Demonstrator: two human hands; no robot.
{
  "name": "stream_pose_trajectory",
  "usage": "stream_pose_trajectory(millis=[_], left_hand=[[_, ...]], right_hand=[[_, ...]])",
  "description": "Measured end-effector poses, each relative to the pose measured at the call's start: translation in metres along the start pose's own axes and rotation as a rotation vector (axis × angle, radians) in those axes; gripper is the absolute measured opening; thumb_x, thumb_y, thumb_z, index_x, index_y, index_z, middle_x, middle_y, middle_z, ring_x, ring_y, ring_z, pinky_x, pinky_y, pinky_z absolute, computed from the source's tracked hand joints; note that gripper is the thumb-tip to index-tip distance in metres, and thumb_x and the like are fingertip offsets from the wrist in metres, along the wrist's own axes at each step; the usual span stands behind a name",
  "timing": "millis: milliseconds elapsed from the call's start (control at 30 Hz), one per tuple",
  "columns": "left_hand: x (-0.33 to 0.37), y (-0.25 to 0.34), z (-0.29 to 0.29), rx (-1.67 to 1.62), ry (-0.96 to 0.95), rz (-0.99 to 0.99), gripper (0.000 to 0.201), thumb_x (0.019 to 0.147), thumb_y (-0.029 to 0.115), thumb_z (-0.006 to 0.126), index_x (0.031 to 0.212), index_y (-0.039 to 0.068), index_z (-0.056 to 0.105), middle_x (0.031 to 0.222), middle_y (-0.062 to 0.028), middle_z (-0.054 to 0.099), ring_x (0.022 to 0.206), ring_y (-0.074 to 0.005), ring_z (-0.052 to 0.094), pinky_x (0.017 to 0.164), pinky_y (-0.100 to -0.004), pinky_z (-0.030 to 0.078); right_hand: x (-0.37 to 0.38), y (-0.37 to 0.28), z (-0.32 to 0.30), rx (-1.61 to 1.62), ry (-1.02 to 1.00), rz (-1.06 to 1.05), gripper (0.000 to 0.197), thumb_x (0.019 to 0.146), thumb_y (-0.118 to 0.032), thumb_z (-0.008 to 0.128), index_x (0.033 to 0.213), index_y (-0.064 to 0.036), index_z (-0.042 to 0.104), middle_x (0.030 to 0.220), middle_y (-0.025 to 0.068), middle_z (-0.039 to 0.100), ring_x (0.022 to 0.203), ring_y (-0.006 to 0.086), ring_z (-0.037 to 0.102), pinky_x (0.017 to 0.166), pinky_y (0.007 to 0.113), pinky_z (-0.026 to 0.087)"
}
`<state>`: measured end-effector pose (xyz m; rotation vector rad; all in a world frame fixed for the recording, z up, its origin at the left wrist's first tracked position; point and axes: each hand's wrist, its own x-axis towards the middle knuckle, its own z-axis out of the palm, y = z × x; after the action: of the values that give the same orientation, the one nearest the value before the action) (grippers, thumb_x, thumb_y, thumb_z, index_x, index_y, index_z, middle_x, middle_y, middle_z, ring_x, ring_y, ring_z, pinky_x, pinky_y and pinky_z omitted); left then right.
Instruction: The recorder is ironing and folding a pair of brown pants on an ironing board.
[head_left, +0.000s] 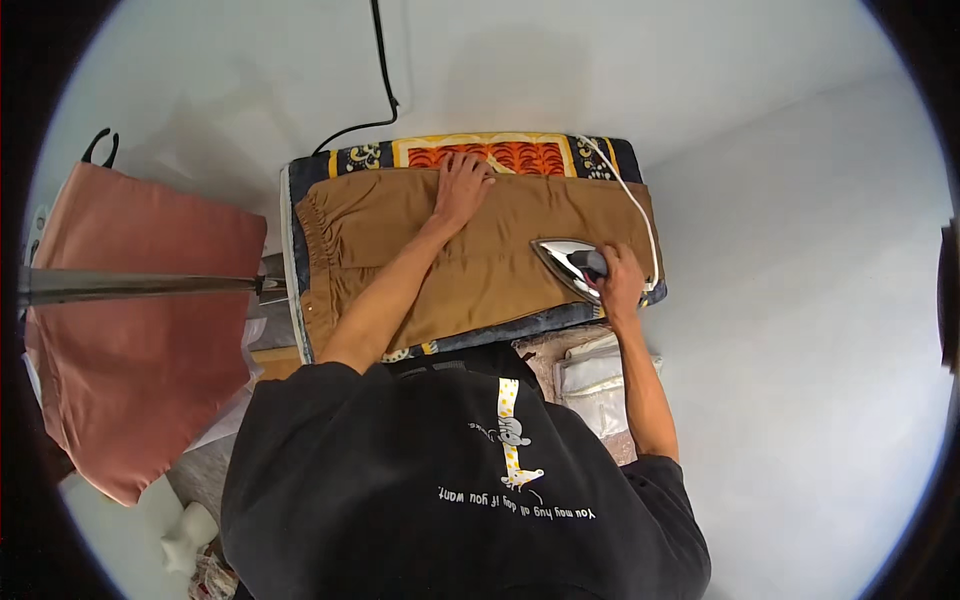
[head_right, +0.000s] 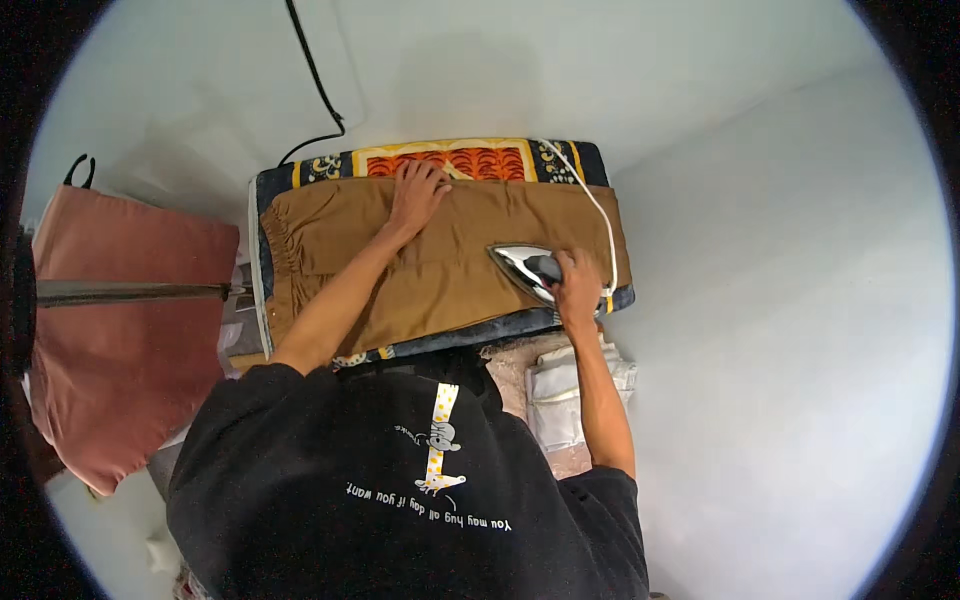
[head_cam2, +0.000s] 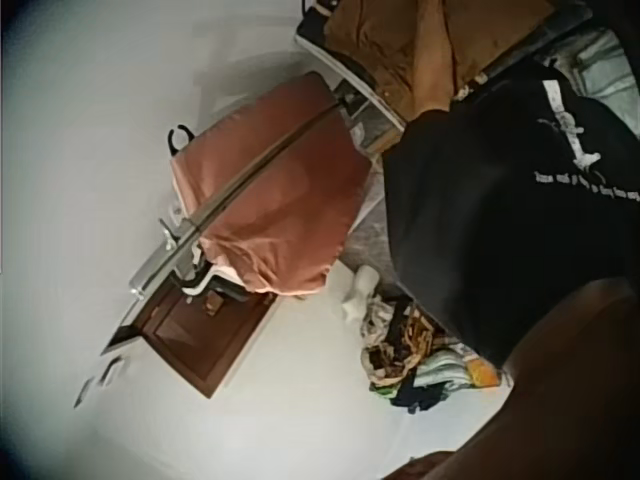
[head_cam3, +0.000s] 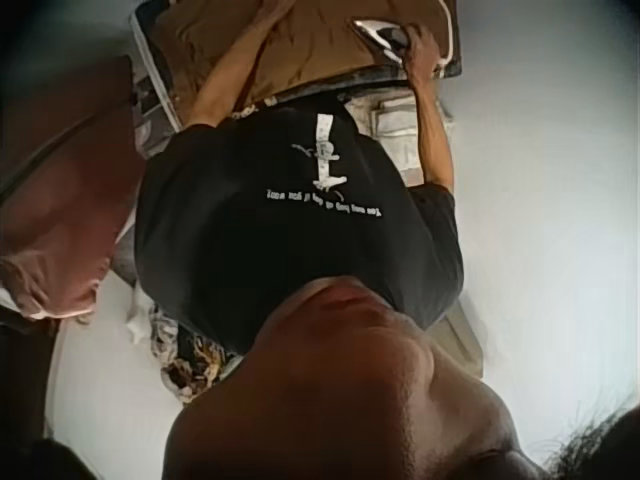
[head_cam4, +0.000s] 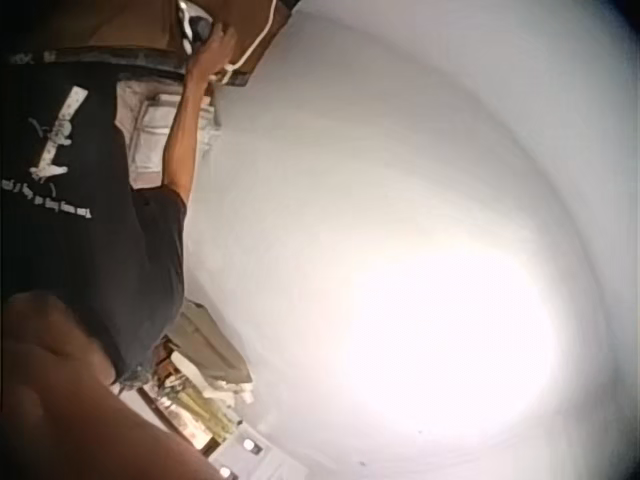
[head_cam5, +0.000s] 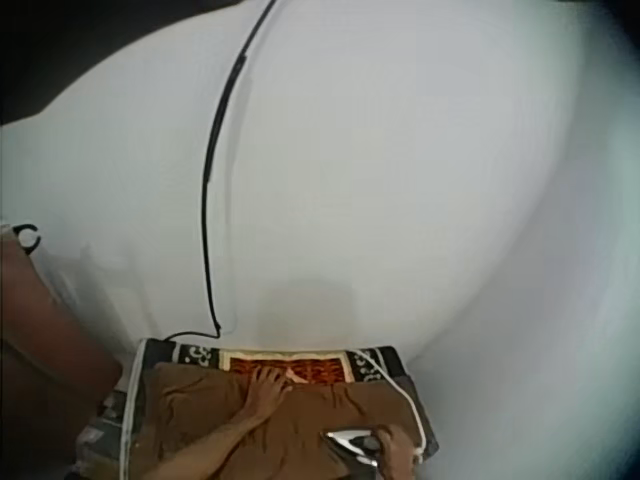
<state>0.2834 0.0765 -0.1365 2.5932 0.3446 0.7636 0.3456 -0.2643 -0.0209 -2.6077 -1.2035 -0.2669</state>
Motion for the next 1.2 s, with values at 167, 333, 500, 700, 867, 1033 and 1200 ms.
stream_pose_trajectory(millis=[167, 333, 500, 700, 867, 1033, 1200], left_hand=[[-0.003, 0.001, -0.036, -0.028, 0.239, -0.025, 0.013, 0.094, 0.018, 0.068, 0.102, 0.008, 0.066, 0.113, -0.0094, 0.061, 0.117, -0.0314, 0.053, 0.108, -0.0535, 0.037], [-0.056, 0.003, -0.097, 0.057, 0.219, -0.221, 0.03, 0.099, 0.018, 0.058, 0.126, 0.005, 0.061, 0.131, -0.0145, 0.06, 0.126, -0.037, 0.052, 0.112, -0.0541, 0.038], [-0.13, -0.039, -0.128, 0.283, 0.015, -0.424, 0.054, 0.106, 0.035, 0.046, 0.152, 0.006, 0.046, 0.164, -0.0178, 0.034, 0.155, -0.0357, 0.024, 0.126, -0.0512, 0.016], [-0.13, -0.051, -0.127, 0.312, 0.022, -0.46, 0.057, 0.103, 0.034, 0.052, 0.151, 0.004, 0.046, 0.164, -0.0175, 0.033, 0.154, -0.0359, 0.025, 0.127, -0.051, 0.016], [-0.118, -0.051, -0.14, 0.279, 0.097, -0.381, 0.048, 0.101, 0.027, 0.055, 0.142, 0.001, 0.055, 0.156, -0.0207, 0.043, 0.148, -0.039, 0.034, 0.124, -0.0538, 0.021], [-0.142, -0.076, -0.144, 0.407, 0.013, -0.383, 0.061, 0.103, 0.043, 0.051, 0.153, 0.009, 0.047, 0.163, -0.0116, 0.038, 0.153, -0.0284, 0.029, 0.127, -0.0515, 0.015], [-0.132, -0.073, -0.147, 0.278, -0.009, -0.43, 0.06, 0.103, 0.042, 0.052, 0.149, 0.003, 0.05, 0.161, -0.0161, 0.038, 0.152, -0.0336, 0.028, 0.126, -0.0553, 0.015]], right_hand=[[0.015, -0.014, -0.014, 0.046, 0.006, -0.048, 0.053, 0.063, 0.005, 0.07, 0.114, -0.0081, 0.066, 0.117, 0.0113, 0.063, 0.108, 0.0371, 0.061, 0.086, 0.047, 0.052], [0.025, -0.025, 0.013, 0.045, -0.043, 0.005, 0.056, 0.064, 0.003, 0.075, 0.118, -0.0082, 0.063, 0.117, 0.0112, 0.061, 0.111, 0.0357, 0.059, 0.083, 0.048, 0.052], [0.055, -0.014, 0.039, -0.165, -0.086, 0.01, 0.065, 0.065, -0.008, 0.084, 0.125, -0.0101, 0.059, 0.12, 0.0099, 0.06, 0.115, 0.0329, 0.059, 0.084, 0.048, 0.053], [0.091, 0.019, 0.052, -0.091, 0.041, 0.063, 0.052, 0.069, -0.005, 0.077, 0.12, -0.0074, 0.067, 0.121, 0.013, 0.065, 0.108, 0.0372, 0.062, 0.088, 0.046, 0.054], [0.091, -0.033, 0.058, -0.015, -0.089, -0.009, 0.053, 0.067, -0.006, 0.081, 0.118, -0.0098, 0.064, 0.122, 0.0113, 0.064, 0.113, 0.0342, 0.062, 0.089, 0.047, 0.054], [0.112, -0.045, 0.064, -0.133, 0.017, 0.125, 0.045, 0.077, -0.007, 0.074, 0.12, -0.0109, 0.065, 0.121, 0.0115, 0.064, 0.111, 0.0349, 0.062, 0.082, 0.048, 0.057], [0.12, -0.014, 0.072, -0.072, 0.115, 0.052, 0.044, 0.076, 0.0, 0.066, 0.118, -0.01, 0.068, 0.118, 0.0085, 0.065, 0.111, 0.0336, 0.062, 0.085, 0.045, 0.056]])
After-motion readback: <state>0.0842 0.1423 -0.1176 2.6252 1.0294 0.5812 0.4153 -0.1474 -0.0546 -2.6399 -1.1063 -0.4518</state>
